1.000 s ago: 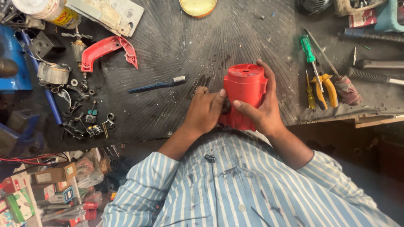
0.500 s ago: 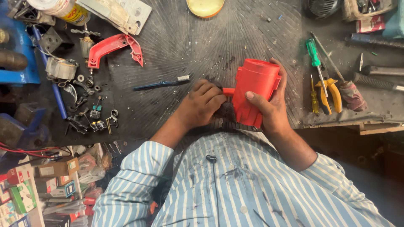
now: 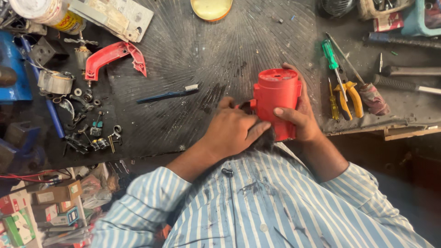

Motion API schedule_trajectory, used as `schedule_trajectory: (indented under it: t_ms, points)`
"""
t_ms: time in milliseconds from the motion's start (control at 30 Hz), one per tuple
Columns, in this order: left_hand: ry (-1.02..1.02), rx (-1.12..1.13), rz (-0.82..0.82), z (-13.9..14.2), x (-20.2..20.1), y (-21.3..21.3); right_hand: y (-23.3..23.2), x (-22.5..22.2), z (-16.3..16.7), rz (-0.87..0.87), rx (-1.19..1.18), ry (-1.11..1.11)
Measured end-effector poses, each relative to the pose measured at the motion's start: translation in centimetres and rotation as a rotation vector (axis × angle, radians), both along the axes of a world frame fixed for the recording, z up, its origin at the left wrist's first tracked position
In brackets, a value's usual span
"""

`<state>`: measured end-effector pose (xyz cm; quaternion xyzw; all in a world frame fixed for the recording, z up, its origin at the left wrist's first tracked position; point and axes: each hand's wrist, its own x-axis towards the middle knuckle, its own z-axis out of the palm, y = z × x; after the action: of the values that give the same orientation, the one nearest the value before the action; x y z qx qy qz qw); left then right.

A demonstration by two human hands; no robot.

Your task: The person wipes a red plastic machine housing with a dark rag, turning it to clean different sides. They then use a small brush to scrub the fan grille and vents, and continue wiping the housing and its openings with the rag.

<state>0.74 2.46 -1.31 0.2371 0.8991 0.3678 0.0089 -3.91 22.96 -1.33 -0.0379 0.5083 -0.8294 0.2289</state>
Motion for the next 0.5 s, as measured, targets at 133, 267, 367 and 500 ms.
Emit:
schedule_trajectory:
  t_ms: [133, 267, 367, 500]
  points:
    - [0.112, 0.048, 0.024, -0.5, 0.2, 0.9, 0.6, -0.9, -0.1, 0.031, 0.082, 0.033]
    - [0.017, 0.193, -0.281, -0.9, -0.5, -0.8, 1.7, -2.4, 0.0, 0.185, 0.109, 0.004]
    - [-0.002, 0.18, -0.245, -0.8, -0.6, -1.4, 0.9, -2.0, -0.3, 0.101, 0.091, 0.031]
    - [0.114, 0.021, 0.124, -0.4, 0.1, 0.6, -0.2, -0.9, -0.6, -0.02, 0.02, 0.005]
